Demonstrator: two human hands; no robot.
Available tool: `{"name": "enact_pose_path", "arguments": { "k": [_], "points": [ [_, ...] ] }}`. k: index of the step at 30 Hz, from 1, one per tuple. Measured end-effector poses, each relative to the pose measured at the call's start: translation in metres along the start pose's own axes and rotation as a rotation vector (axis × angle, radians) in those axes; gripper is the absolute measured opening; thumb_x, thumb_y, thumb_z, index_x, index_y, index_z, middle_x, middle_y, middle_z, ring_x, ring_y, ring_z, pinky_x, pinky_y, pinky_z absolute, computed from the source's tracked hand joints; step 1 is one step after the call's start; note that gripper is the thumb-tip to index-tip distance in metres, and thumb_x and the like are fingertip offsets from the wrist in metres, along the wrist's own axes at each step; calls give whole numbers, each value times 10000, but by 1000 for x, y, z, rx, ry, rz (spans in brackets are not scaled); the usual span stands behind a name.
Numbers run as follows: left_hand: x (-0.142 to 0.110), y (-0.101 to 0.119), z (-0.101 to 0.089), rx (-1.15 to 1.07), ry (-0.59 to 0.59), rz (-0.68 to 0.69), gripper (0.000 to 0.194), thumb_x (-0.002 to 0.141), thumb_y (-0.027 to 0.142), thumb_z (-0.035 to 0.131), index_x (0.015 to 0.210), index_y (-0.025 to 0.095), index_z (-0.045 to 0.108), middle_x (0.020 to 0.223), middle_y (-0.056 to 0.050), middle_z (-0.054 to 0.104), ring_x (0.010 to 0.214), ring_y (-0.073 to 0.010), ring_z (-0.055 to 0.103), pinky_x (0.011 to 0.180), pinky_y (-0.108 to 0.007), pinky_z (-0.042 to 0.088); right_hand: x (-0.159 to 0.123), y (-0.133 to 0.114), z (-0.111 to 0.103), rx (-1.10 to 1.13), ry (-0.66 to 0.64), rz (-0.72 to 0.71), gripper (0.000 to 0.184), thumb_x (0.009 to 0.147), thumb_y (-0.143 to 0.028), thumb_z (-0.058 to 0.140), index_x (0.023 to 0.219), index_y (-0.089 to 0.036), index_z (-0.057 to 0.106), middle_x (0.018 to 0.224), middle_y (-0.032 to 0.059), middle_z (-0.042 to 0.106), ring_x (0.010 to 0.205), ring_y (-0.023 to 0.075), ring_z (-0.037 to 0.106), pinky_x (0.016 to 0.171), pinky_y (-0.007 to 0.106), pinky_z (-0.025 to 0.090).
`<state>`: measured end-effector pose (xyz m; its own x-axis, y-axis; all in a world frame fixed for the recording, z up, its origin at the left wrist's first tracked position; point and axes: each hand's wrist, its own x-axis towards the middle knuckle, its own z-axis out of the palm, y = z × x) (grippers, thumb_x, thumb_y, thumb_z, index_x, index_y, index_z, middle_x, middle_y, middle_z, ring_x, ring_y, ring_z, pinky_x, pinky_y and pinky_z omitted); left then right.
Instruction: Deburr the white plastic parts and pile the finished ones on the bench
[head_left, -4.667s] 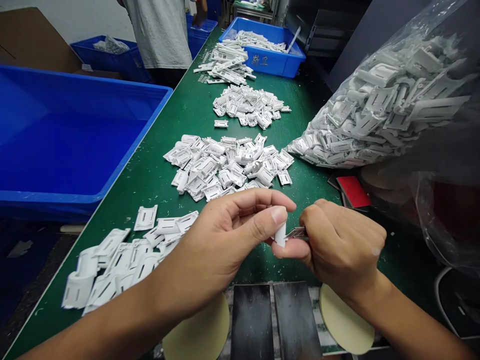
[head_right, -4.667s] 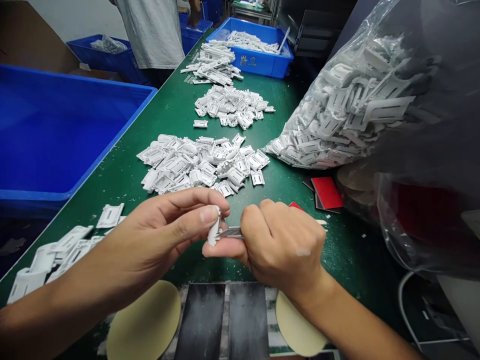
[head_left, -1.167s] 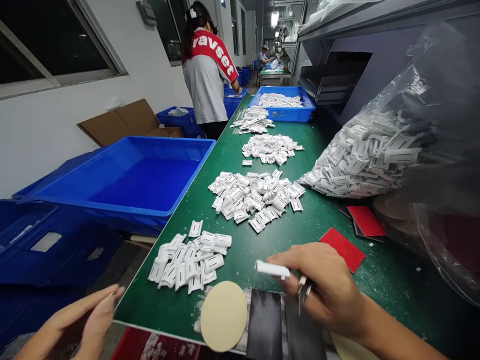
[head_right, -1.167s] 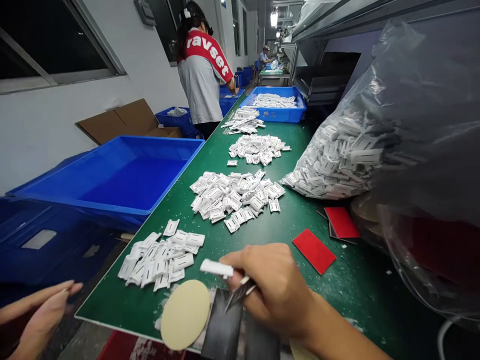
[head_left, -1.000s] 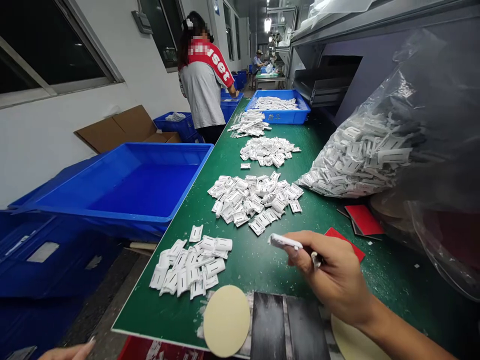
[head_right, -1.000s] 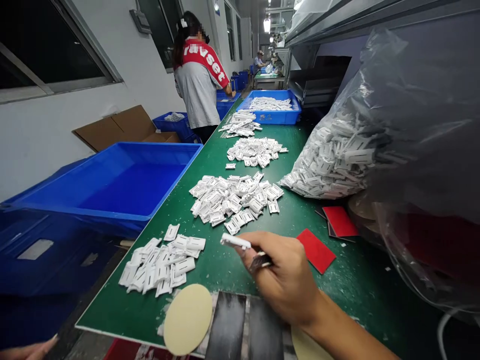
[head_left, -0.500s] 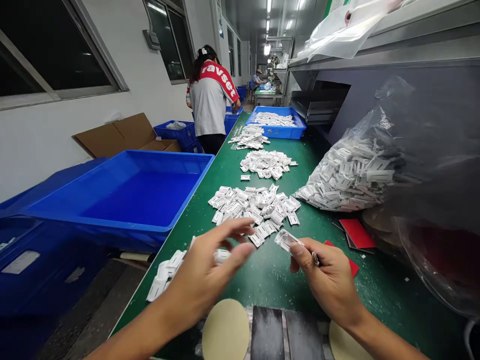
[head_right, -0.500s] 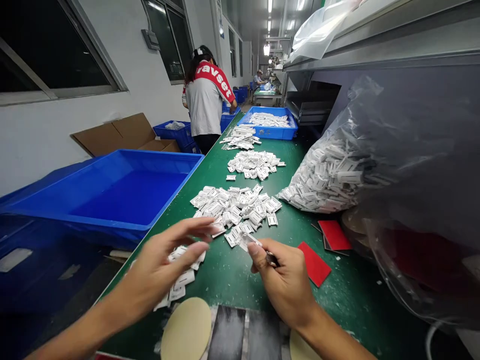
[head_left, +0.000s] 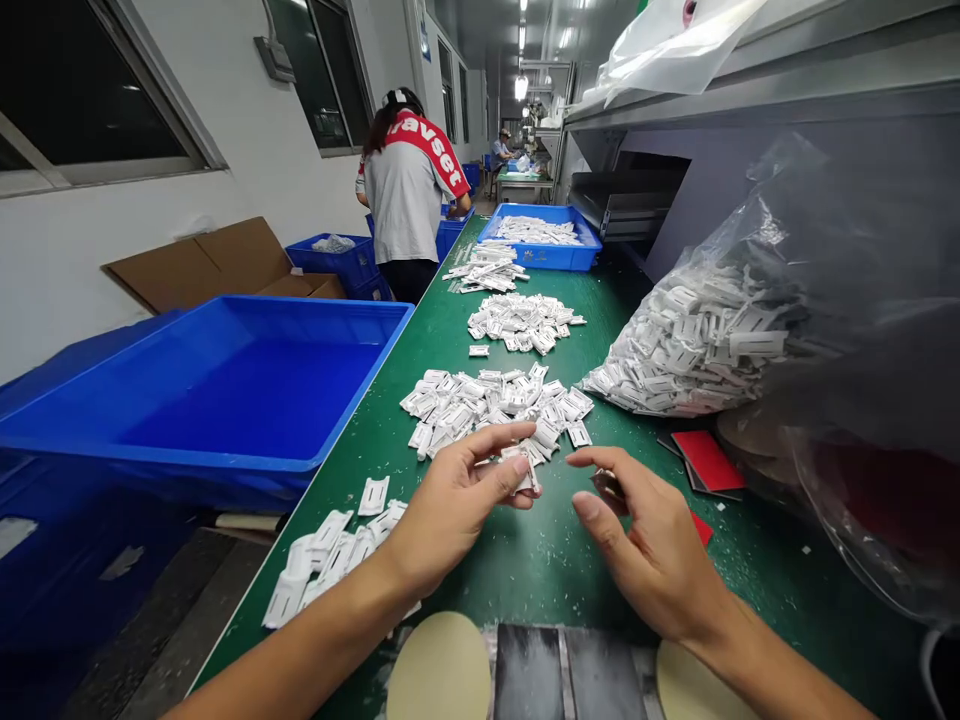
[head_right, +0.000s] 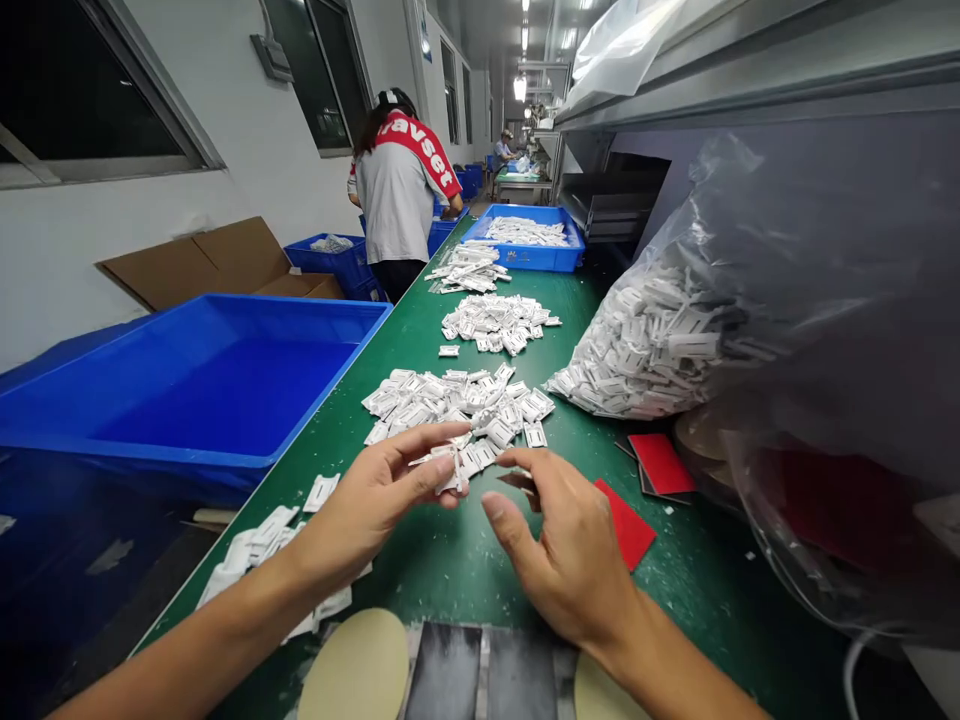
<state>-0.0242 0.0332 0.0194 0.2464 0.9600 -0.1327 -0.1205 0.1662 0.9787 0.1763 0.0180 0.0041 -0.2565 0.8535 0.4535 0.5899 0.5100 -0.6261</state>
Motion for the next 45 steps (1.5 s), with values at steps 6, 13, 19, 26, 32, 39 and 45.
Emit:
{"name": "enact_pose_path", "arguments": {
  "k": [6,13,19,26,32,39,45],
  "points": [
    [-2,-4,3,-33,-44,-48,212,828,293,756,992,172,699,793,14,657,681,-84,628,655,-198,530,-1,11,1,-255,-60,-257,420,980,-556,453,913,-164,588,775,16,637,645,137,603,595,269,385],
    [-4,-4,6,-22,-70,-92,224,807,275,775,993,167,714,697,36,647,611,-70,612,625,-186,505,-3,13,4,-451,-64,-361,555,996,-602,370,715,-167,567,602,4,548,522,136,519,541,306,278],
    [-6,-4,6,-28,-62,-109,234,813,295,774,998,167,711,703,36,658,618,-72,632,637,-185,509,-2,14,6,-554,13,-355,644,974,-675,292,669,-171,552,560,3,516,487,133,485,530,322,224],
    [-6,-4,7,-49,-62,-119,237,798,290,793,985,166,717,696,43,658,605,-58,638,627,-164,507,-5,14,8,-577,28,-341,650,970,-681,281,668,-171,548,557,4,514,491,133,493,530,326,211],
    [-7,-2,8,-78,-53,-131,242,778,287,812,961,157,721,701,38,668,603,-58,644,619,-158,518,-4,11,8,-599,45,-371,622,993,-630,299,629,-180,526,539,-2,470,481,133,429,535,329,209],
    [-7,-3,8,-114,-46,-136,232,776,265,814,964,159,727,711,38,659,608,-57,643,603,-150,524,-4,9,8,-593,91,-385,597,995,-599,351,597,-184,511,527,-13,425,480,128,369,530,328,202],
    [-6,-4,8,-113,-47,-130,205,794,266,798,962,171,729,725,34,660,624,-59,646,617,-156,528,-4,7,7,-579,110,-408,592,998,-580,369,568,-190,486,506,-21,387,476,126,329,524,332,194]
  ]
}}
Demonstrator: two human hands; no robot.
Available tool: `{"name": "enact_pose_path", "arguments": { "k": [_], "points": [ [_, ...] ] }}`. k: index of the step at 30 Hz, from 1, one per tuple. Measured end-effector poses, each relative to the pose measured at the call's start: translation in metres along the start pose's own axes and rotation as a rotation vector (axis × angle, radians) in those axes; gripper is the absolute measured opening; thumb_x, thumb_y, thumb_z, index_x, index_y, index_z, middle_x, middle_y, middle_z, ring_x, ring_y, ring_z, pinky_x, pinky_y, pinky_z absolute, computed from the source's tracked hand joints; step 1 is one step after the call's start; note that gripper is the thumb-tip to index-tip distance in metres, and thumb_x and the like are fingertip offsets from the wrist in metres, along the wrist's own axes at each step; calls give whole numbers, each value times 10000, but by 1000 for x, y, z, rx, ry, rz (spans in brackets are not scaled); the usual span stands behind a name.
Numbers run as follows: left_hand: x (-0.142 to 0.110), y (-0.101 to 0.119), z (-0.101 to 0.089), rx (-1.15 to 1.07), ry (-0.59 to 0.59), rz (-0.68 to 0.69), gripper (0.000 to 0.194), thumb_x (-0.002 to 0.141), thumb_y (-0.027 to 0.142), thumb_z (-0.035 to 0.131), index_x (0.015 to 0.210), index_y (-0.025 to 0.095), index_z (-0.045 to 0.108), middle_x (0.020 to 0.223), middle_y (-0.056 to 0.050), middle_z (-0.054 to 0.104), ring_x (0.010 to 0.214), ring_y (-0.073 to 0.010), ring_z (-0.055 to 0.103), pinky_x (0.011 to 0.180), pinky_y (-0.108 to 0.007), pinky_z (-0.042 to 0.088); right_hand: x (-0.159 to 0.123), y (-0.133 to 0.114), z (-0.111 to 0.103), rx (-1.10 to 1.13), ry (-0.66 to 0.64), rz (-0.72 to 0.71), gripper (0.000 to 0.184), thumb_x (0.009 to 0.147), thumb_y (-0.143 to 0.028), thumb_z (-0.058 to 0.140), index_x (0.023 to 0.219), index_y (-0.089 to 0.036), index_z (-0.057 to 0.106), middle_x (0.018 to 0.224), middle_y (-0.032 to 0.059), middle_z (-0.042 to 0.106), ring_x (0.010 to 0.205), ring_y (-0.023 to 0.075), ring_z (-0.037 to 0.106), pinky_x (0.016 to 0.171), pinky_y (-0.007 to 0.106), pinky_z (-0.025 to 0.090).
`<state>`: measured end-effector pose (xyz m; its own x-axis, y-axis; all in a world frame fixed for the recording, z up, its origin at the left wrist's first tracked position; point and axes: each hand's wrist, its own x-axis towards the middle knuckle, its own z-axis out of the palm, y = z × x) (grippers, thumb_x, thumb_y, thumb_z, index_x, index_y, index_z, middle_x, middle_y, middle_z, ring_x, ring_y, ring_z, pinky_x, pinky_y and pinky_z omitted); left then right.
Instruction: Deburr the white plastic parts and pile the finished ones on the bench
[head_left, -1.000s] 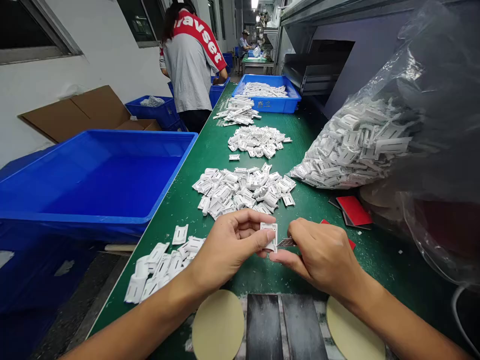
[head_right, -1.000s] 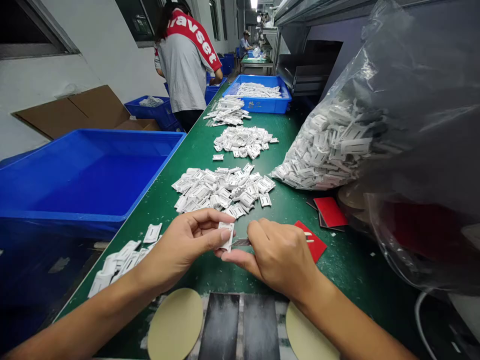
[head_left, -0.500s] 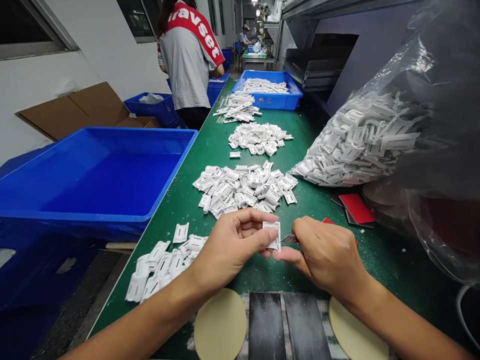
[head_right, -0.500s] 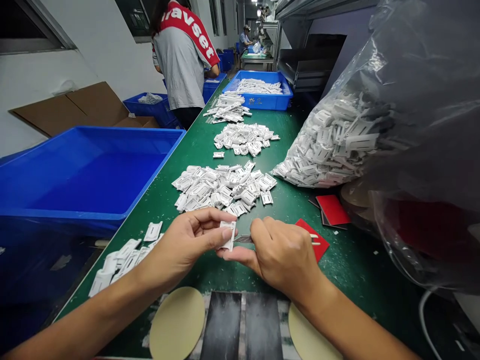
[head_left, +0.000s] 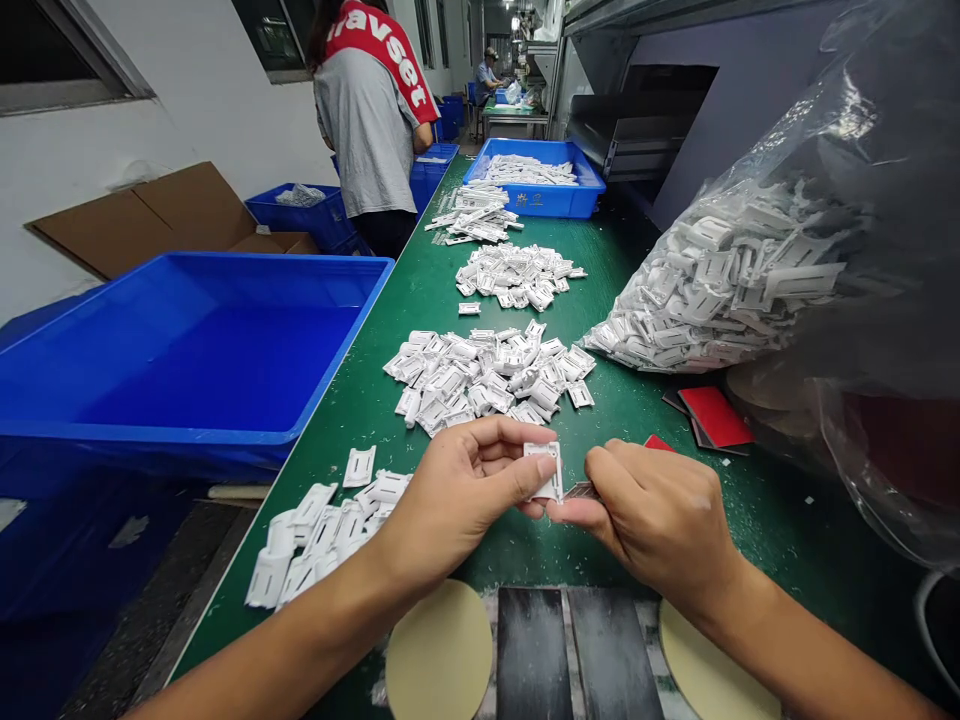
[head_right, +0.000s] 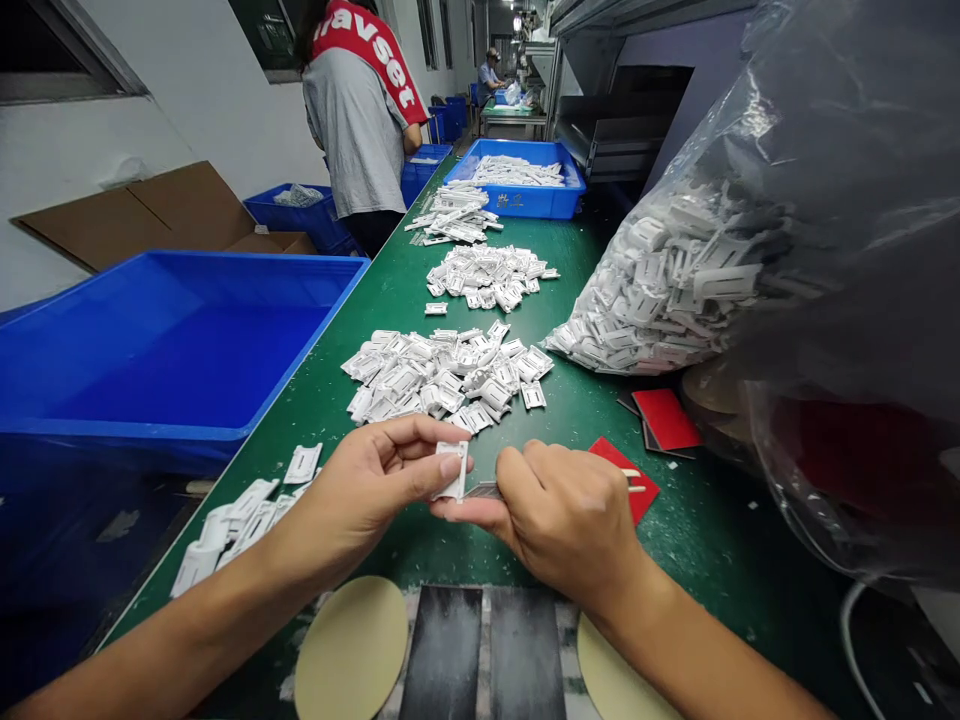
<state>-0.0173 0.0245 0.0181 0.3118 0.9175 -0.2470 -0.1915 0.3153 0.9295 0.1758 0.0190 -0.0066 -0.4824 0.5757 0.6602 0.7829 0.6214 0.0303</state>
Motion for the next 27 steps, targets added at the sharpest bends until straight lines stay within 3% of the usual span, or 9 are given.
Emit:
{"name": "enact_pose_path", "arguments": {
  "k": [7,9,11,15,19,22,25,27],
  "points": [
    [-2,0,2,6,-2,9,218,817,312,772,965,182,681,761,31,645,647,-74,633,612,-177,508,-4,0,-1,197,18,-43,548,997,-547,412,584,-193,485,502,-29,379,467,118,334,513,326,215],
    [-3,0,2,58,18,38,217,827,324,762,966,185,669,749,37,627,658,-66,606,621,-169,487,-4,-2,0,293,46,-27,561,961,-623,432,612,-189,495,508,-37,392,464,110,340,503,316,232],
    [-5,0,3,97,19,58,199,836,317,756,959,187,669,716,47,604,656,-54,573,629,-152,461,-3,-5,1,388,47,12,499,949,-587,504,663,-178,514,531,-46,424,468,95,345,497,297,249],
    [-7,1,3,12,-113,83,224,872,307,723,1078,229,682,782,38,631,703,-59,574,671,-160,466,1,-8,0,767,-97,189,261,984,-244,488,732,-185,520,585,-59,451,495,73,372,499,239,290],
    [-5,0,2,-92,-235,97,175,902,296,688,1069,259,723,960,-1,693,752,-79,601,729,-203,498,4,-10,-8,1186,-289,392,295,1010,-306,434,781,-188,578,627,-44,498,544,80,441,516,208,366],
    [-3,-1,1,-118,-230,122,71,889,280,707,934,239,742,903,9,683,801,-86,600,759,-192,477,5,-9,-11,1141,-297,413,275,984,-310,485,754,-188,573,583,-60,448,494,73,384,460,205,323],
    [-2,-2,0,-86,-176,133,103,904,319,687,905,221,722,836,25,642,800,-78,563,770,-174,438,6,-6,-11,859,-142,316,223,948,-354,552,806,-182,569,601,-59,484,493,71,397,470,209,324],
    [-3,-2,1,-47,-173,119,190,943,373,620,889,208,697,796,26,608,757,-81,533,743,-185,423,6,-3,-10,653,-42,186,335,951,-475,540,821,-167,572,625,-39,525,513,77,429,510,224,345]
  ]
}}
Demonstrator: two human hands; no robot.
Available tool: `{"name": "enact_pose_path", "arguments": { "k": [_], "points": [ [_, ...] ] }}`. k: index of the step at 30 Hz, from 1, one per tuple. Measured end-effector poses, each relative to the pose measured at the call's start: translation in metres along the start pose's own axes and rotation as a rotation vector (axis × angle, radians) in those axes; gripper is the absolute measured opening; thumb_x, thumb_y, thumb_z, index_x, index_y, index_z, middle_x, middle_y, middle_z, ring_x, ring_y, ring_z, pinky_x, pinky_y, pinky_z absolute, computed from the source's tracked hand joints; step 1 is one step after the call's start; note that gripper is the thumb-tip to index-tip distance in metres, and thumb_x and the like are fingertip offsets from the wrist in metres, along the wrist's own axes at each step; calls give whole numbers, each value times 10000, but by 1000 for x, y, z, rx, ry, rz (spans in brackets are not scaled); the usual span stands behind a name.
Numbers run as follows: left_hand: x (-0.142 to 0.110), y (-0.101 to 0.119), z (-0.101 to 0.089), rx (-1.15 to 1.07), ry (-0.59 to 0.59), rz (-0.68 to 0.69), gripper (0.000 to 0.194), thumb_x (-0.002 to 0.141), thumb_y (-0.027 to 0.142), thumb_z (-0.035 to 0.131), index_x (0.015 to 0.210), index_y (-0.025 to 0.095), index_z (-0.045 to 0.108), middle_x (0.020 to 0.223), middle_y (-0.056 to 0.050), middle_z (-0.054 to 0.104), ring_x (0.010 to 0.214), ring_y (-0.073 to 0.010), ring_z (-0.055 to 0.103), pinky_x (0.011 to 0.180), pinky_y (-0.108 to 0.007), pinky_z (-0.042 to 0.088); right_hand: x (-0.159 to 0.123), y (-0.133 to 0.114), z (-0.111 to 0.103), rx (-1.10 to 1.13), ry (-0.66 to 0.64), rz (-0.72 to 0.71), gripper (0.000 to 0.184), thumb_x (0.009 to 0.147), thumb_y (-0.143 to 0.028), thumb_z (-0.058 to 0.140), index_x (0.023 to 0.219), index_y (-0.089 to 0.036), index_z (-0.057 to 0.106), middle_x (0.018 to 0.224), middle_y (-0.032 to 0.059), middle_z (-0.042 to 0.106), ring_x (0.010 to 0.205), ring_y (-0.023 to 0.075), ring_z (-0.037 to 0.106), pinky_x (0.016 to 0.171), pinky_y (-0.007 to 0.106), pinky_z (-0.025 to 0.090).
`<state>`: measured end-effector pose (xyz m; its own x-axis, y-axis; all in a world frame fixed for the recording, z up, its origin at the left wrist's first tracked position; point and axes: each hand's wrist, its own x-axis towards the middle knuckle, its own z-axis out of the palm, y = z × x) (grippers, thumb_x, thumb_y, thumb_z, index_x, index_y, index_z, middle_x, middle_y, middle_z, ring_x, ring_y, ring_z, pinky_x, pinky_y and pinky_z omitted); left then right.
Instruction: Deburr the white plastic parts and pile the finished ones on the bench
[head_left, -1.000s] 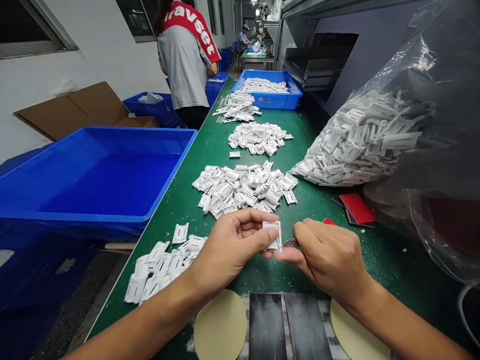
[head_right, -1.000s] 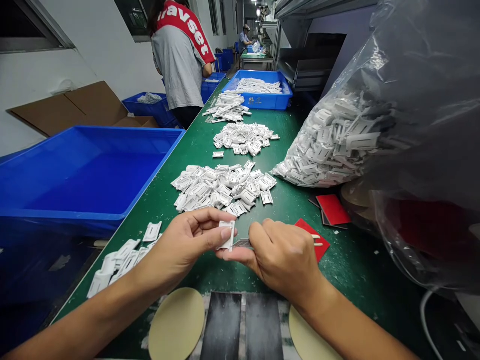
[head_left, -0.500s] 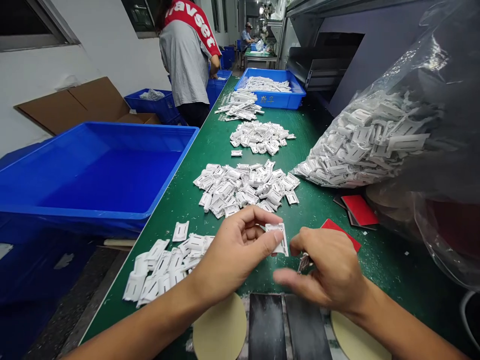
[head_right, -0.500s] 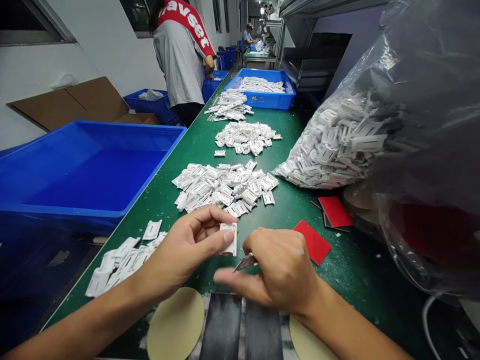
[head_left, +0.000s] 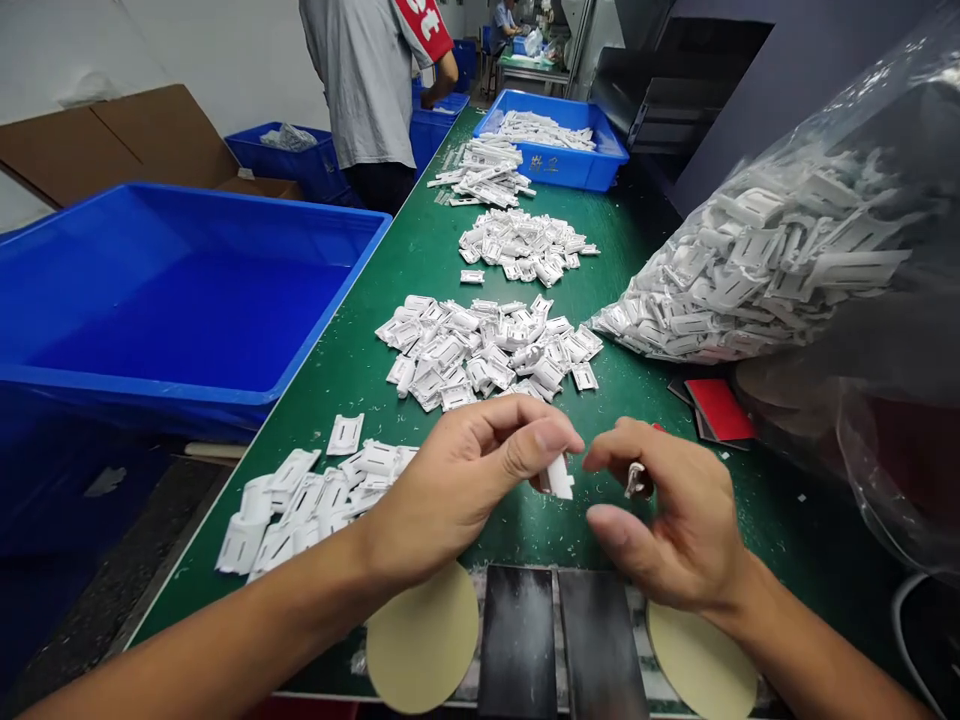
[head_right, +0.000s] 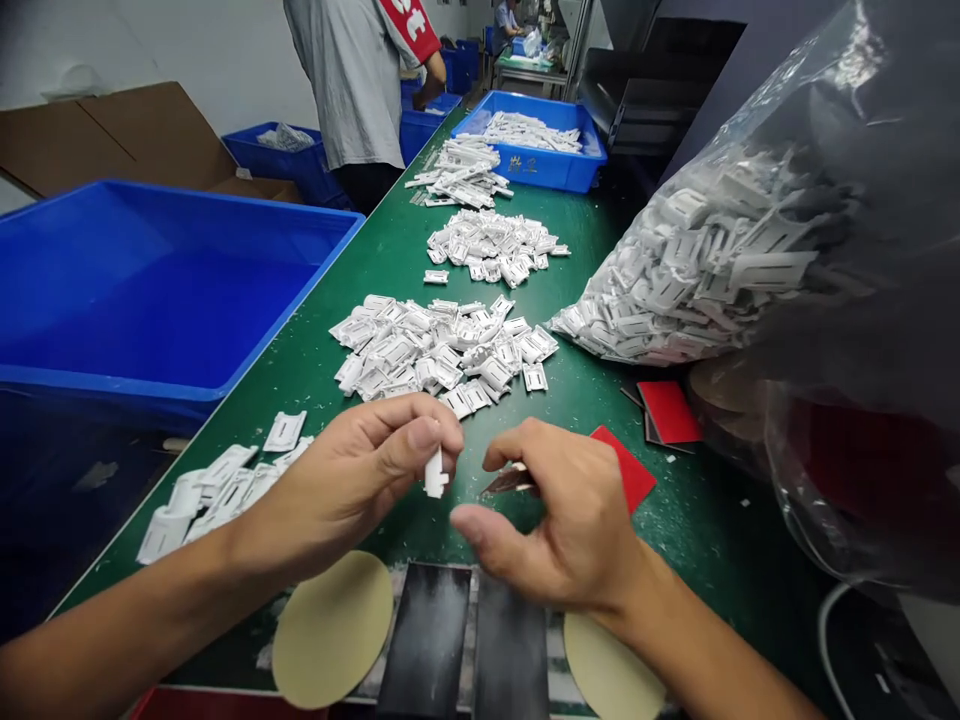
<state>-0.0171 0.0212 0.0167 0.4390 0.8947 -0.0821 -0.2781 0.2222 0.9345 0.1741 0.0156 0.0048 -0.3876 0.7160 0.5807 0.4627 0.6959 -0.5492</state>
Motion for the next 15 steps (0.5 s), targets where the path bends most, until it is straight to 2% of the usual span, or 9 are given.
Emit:
{"name": "enact_pose_path", "arguments": {
  "k": [2,6,10,15],
  "points": [
    [-1,0,1,19,-21,-23,260,966,409,569,851,193,659,780,23,577,732,-90,509,719,-203,413,0,2,0,-172,16,-112,477,960,-586,475,771,-158,568,594,-30,518,504,82,426,523,243,333],
    [-3,2,4,76,-50,-21,308,974,434,541,808,184,609,778,24,528,720,-98,453,693,-213,387,-3,2,1,-381,-17,-161,602,983,-629,358,671,-158,565,526,-17,476,479,102,398,512,286,288],
    [-4,5,5,163,-84,1,289,981,400,538,800,187,613,785,25,540,742,-98,464,719,-201,389,-5,4,3,-468,-28,-167,640,984,-642,328,648,-161,583,521,-2,495,479,116,433,523,307,273],
    [-5,5,5,135,-103,-3,277,986,385,530,811,192,624,830,8,594,797,-112,525,752,-206,421,-7,4,5,-499,-6,-146,680,974,-674,289,661,-155,599,524,8,520,479,119,476,518,319,255]
  ]
}}
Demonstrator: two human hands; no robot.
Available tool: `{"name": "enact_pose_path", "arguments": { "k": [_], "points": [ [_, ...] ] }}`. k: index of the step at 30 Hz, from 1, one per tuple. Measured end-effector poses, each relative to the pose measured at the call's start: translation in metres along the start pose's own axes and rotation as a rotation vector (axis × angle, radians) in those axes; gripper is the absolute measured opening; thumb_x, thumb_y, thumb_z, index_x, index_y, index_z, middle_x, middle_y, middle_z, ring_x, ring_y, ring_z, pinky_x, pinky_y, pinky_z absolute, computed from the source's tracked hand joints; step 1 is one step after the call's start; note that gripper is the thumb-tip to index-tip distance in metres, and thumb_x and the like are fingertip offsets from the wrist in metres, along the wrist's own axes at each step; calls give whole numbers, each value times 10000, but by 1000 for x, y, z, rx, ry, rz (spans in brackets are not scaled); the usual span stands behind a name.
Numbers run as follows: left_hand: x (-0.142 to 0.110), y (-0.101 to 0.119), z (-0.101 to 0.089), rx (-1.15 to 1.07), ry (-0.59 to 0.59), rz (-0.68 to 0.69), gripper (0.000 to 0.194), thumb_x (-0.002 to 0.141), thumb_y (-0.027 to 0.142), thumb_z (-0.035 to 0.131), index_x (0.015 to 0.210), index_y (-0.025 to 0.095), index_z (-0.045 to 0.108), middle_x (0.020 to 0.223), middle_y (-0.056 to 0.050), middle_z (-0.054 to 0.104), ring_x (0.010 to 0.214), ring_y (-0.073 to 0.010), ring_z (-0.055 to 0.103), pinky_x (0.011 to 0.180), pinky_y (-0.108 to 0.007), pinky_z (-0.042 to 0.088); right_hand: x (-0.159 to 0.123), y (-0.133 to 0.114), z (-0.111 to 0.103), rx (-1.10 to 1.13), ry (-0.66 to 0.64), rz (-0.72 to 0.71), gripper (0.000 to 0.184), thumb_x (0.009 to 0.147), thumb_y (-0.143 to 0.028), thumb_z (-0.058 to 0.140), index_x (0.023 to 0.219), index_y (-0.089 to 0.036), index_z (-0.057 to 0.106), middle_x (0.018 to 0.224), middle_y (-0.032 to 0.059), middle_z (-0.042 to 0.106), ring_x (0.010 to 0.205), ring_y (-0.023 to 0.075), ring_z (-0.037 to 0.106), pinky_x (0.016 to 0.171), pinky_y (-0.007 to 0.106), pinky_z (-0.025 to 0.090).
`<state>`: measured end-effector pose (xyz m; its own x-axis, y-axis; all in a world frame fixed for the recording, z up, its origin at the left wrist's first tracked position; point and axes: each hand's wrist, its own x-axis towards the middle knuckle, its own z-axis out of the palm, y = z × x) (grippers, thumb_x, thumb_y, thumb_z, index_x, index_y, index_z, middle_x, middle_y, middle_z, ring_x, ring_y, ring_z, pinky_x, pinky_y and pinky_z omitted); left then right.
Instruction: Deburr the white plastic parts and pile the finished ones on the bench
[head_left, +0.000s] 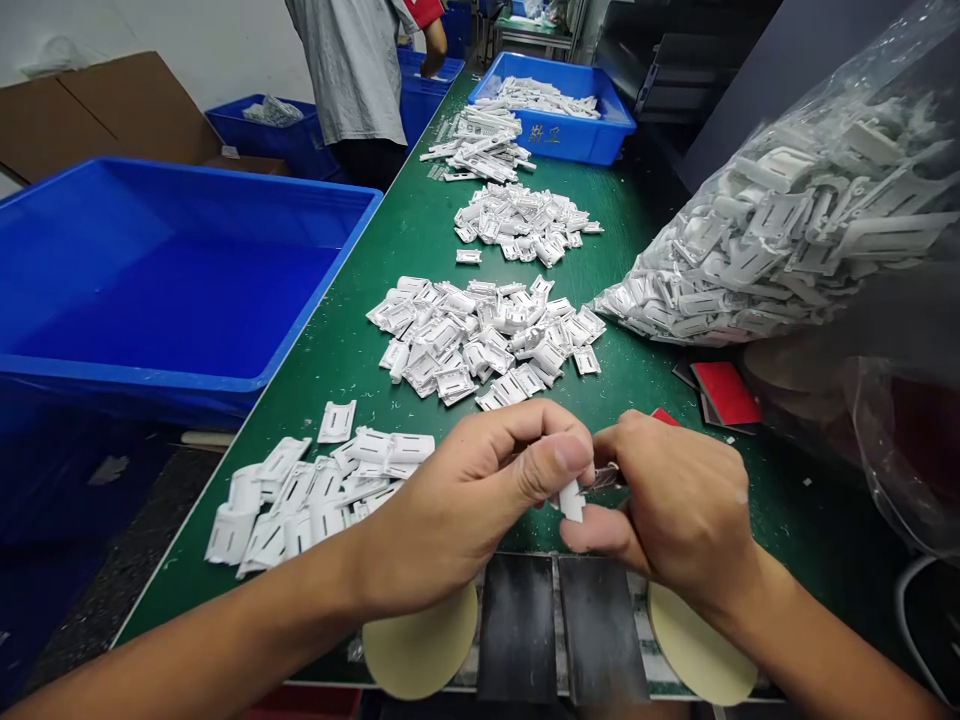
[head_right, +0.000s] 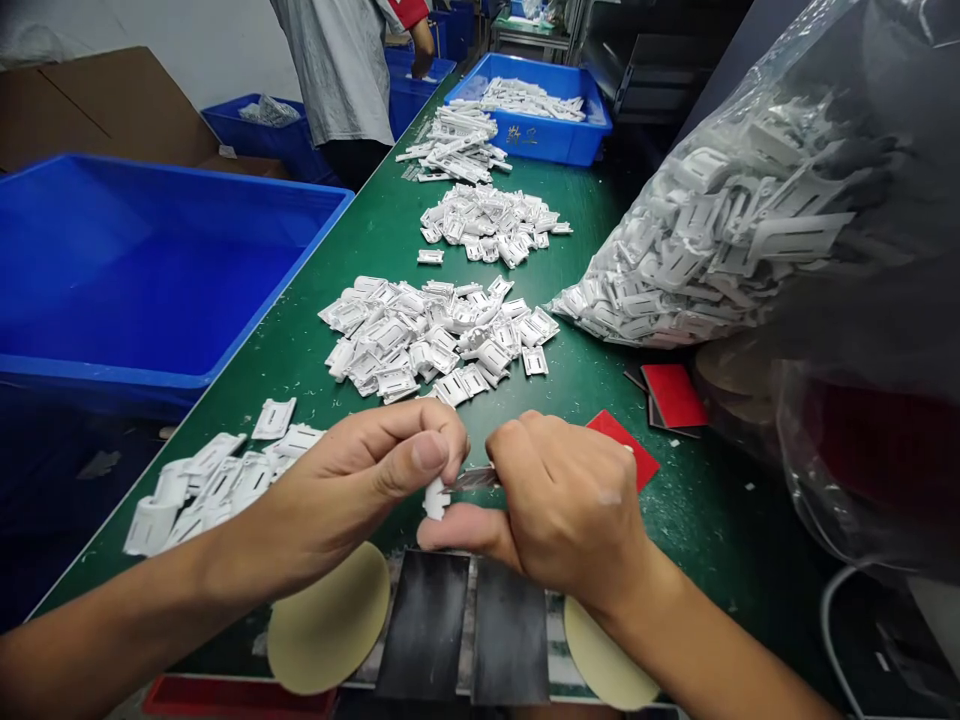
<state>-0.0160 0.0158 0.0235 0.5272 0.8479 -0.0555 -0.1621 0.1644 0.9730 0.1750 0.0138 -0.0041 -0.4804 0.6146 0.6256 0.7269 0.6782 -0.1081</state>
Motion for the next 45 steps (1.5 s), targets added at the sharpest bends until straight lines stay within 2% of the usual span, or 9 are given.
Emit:
{"name": "enact_pose_path", "arguments": {
  "k": [5,11,16,22,32,40,43,45],
  "points": [
    [0,-2,2,-2,31,-3,283,973,399,547,799,191,625,824,-6,601,808,-130,551,766,-228,443,0,-2,0,-50,18,22,693,971,-688,250,624,-171,554,507,5,501,469,113,429,513,320,235],
    [0,-4,3,-30,40,-15,288,968,405,555,796,194,651,831,-5,633,813,-128,570,763,-223,448,0,-2,1,-112,32,3,685,982,-670,223,567,-194,487,478,-13,407,453,113,335,500,327,209],
    [1,-4,2,-22,54,-11,274,968,382,561,799,195,669,838,-4,649,805,-125,574,759,-224,446,0,-1,1,-128,18,-6,675,987,-661,221,563,-199,470,481,-18,397,450,111,334,497,328,204],
    [0,-4,1,-9,66,-39,285,962,407,566,802,190,660,795,-13,627,730,-121,536,664,-212,446,-1,-1,1,-147,18,-6,678,991,-655,215,545,-198,444,478,-24,372,451,105,308,494,324,194],
    [0,-4,2,-62,42,-42,273,972,387,560,793,196,635,774,25,589,719,-80,525,669,-166,443,-4,-2,1,-109,18,5,652,990,-640,265,548,-194,442,496,-25,352,474,108,288,507,326,190],
    [-1,-5,3,-82,38,-61,282,975,392,552,794,187,621,758,22,565,695,-86,510,661,-185,443,-4,-3,2,-89,5,-4,617,998,-609,307,555,-198,430,505,-31,333,478,107,271,511,328,183],
    [1,0,1,-81,77,-65,293,974,416,540,807,187,613,776,8,551,683,-101,486,643,-213,433,-5,-3,1,33,-22,-20,585,1006,-583,330,568,-203,413,515,-34,325,483,106,289,515,321,204],
    [3,9,-8,-80,186,-5,309,993,415,490,793,198,582,789,2,529,692,-117,483,633,-234,430,-5,-2,0,149,-10,-9,560,1018,-559,329,585,-209,394,518,-42,310,483,103,292,519,311,220]
  ]
}}
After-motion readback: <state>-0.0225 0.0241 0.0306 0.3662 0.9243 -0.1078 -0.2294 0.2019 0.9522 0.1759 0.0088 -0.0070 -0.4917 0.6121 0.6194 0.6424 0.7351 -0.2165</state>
